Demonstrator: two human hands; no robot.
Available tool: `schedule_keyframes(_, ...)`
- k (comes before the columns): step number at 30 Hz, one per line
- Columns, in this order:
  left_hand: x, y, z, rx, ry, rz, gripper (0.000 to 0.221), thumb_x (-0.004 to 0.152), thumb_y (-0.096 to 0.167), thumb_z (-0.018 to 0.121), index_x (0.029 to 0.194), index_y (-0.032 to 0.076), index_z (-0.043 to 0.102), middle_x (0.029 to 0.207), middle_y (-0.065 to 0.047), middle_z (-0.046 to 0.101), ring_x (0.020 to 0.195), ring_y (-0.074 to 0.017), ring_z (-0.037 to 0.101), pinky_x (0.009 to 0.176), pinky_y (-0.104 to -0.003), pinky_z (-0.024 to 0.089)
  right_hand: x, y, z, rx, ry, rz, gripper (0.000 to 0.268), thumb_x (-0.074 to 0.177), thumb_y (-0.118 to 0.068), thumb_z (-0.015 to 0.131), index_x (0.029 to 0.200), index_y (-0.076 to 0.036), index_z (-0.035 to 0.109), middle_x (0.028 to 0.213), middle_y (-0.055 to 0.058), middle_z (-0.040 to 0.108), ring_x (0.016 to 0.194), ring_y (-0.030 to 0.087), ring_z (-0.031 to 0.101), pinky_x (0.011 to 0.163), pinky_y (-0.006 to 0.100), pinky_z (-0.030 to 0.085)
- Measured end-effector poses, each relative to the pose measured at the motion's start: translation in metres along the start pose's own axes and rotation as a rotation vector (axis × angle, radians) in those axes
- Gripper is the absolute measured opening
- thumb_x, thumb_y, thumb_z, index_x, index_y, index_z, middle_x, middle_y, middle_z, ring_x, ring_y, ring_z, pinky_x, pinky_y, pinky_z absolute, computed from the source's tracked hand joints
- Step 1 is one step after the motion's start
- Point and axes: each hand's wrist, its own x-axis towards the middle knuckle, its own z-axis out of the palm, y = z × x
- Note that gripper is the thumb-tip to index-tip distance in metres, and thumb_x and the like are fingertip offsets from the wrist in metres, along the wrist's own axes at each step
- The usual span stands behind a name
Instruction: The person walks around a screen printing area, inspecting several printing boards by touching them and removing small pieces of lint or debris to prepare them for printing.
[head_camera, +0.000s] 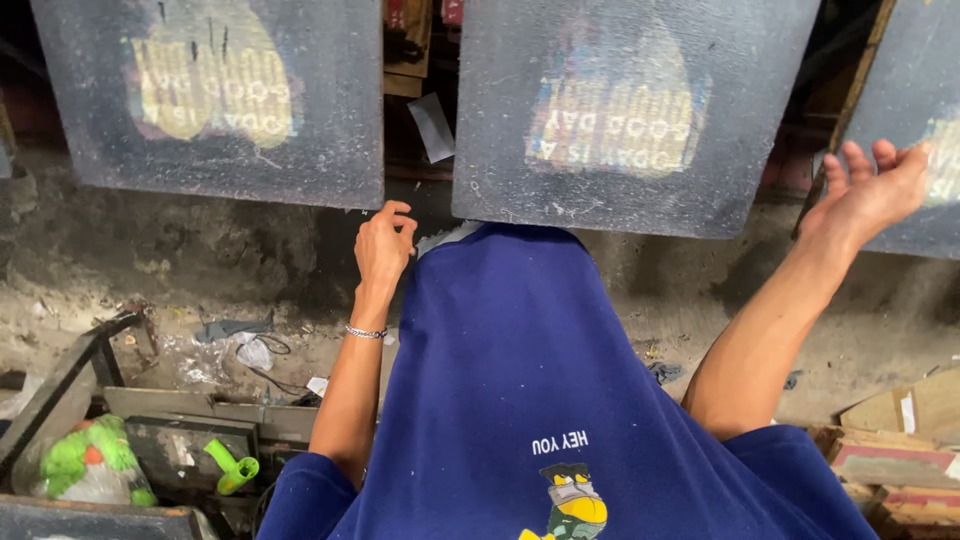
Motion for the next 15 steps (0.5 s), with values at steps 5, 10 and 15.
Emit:
schedule_keyframes(5,0.018,-0.032,0.028,-0.015,0.008,0.092,0.017,0.086,0.012,0.07,0.103,0.01,0.074,0.1,-0.013,0.073,0.089,-0.0285,0.071,0.075,-0.042,0.056,-0.015,0.023,0.012,-0.211,-0.112,0.016,0.019,0.1,-0.024,0.059,0.115,-0.011,0.058,0.099,0.004,0.071,0.07,0.012,0.08,0.052,0.023,0.065)
schedule_keyframes(10,0.01,-0.005,0.017,-0.132,-0.029,0.112,0.024,0.09,-0.003,0.057,0.096,0.011,0.076,0.086,-0.003,0.076,0.08,-0.0197,0.073,0.071,-0.036,0.056,-0.043,0.033,0.025,-0.535,-0.237,0.006,0.021,0.097,-0.041,0.067,0.091,-0.023,0.075,0.09,-0.01,0.074,0.083,0.005,0.063,0.068,0.024,0.046)
schedule_keyframes(15,0.01,-0.003,0.018,-0.168,-0.021,0.154,0.019,0.097,0.0,0.058,0.097,0.004,0.076,0.092,-0.007,0.077,0.093,-0.0252,0.079,0.067,-0.028,0.055,-0.027,0.067,0.017,-0.445,-0.238,-0.166,0.034,0.092,-0.034,0.078,0.109,-0.004,0.08,0.101,0.003,0.081,0.1,0.014,0.074,0.093,0.033,0.059)
